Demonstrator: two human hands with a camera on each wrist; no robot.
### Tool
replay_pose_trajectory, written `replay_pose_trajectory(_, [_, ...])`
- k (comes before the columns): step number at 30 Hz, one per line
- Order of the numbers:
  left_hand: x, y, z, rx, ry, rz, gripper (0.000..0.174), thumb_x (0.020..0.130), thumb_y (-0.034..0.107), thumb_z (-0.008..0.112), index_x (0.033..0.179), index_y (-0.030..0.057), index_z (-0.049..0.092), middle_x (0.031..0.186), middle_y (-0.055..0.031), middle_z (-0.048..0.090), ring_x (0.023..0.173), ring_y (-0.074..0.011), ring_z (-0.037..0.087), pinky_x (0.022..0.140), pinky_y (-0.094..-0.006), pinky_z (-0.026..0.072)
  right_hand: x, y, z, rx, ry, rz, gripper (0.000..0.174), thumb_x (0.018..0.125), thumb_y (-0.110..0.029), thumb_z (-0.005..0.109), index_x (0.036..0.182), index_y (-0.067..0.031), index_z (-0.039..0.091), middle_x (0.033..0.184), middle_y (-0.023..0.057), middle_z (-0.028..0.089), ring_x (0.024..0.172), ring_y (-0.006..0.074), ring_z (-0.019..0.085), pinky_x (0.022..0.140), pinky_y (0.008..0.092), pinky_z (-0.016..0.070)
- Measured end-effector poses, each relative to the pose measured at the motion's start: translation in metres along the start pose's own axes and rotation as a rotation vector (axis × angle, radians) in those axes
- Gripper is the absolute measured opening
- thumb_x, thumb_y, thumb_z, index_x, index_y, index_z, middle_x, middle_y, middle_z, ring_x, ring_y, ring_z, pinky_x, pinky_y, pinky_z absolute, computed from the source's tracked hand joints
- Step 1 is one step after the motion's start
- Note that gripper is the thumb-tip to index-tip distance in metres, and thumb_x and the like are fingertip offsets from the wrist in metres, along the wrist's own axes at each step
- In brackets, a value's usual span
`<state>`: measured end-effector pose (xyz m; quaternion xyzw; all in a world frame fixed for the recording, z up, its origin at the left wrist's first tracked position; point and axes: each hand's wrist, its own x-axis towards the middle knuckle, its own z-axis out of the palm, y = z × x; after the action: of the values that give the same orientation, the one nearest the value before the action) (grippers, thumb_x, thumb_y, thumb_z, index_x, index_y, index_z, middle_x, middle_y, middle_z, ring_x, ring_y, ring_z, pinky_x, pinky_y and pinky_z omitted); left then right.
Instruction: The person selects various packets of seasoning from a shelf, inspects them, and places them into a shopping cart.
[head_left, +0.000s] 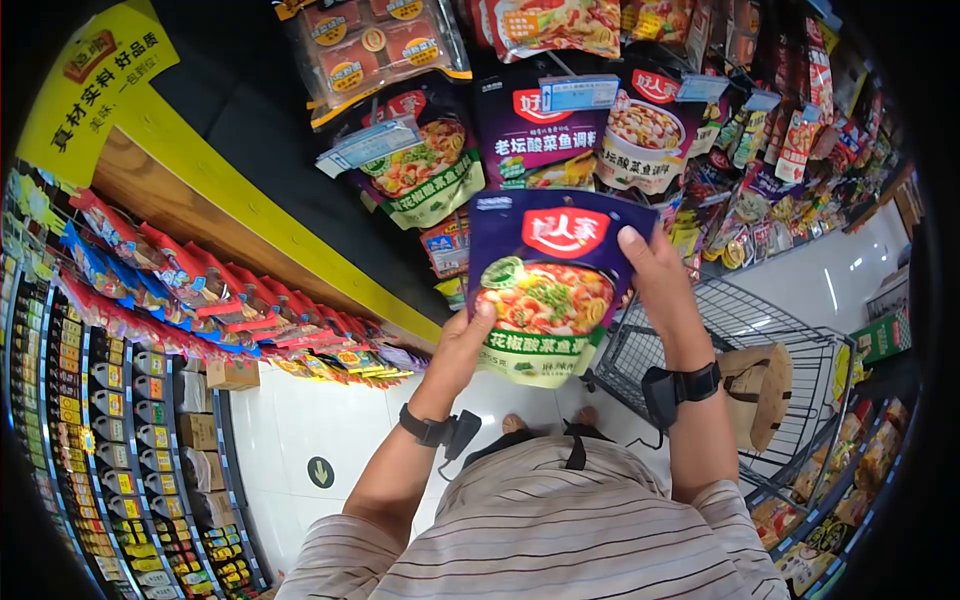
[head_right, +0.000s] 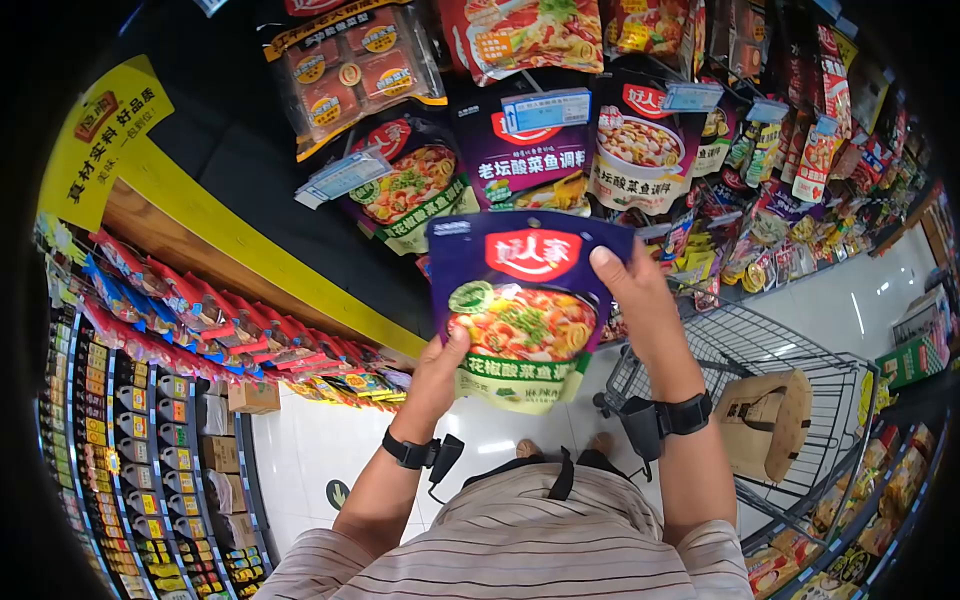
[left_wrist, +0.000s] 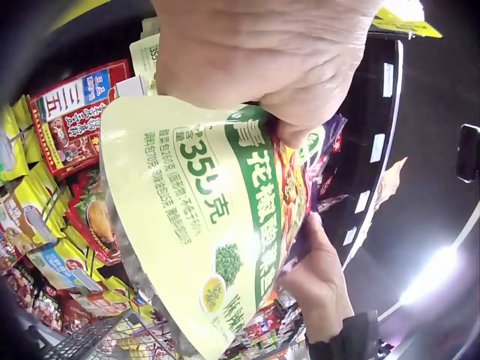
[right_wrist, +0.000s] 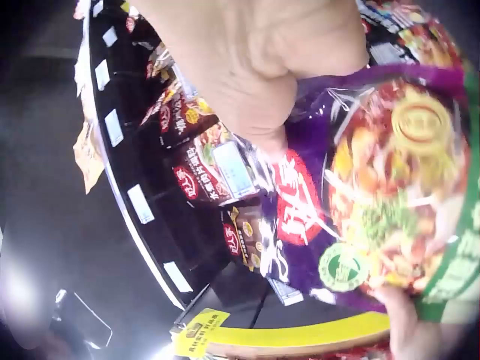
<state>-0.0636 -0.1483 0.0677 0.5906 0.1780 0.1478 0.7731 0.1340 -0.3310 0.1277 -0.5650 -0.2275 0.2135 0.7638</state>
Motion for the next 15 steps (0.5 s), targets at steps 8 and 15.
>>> replay_pose_trajectory(8, [0.077, 0.033, -0.061, 0.47, 0.455, 0.47, 0.052, 0.104, 0.034, 0.052, 0.139, -0.0042, 0.049, 0.137, -0.0207, 0.054, 0.127, -0.0283, 0.051, 0.109, -0.0363, 0.0376, -0.014, 0.019, 0.015, 0.107, 0.167, 0.082, 0.034, 0.096, -0.024, 0.068, 0.119, 0.0001, 0.064, 0.107, 0.0039, 0.069, 0.095, 0.0109, 0.063, 0.088, 0.0297, 0.0508])
replay_pose_trajectory(15, [0.161, 0.06, -0.101, 0.615, 0.823, 0.596, 0.066, 0.097, 0.03, 0.064, 0.14, -0.0122, 0.037, 0.137, -0.0325, 0.049, 0.13, -0.0413, 0.048, 0.11, -0.0434, 0.0361, -0.024, 0.002, 0.005, -0.115, 0.17, 0.048, 0.027, 0.097, -0.023, 0.066, 0.114, -0.0013, 0.067, 0.106, 0.0027, 0.071, 0.095, 0.011, 0.064, 0.089, 0.0295, 0.05])
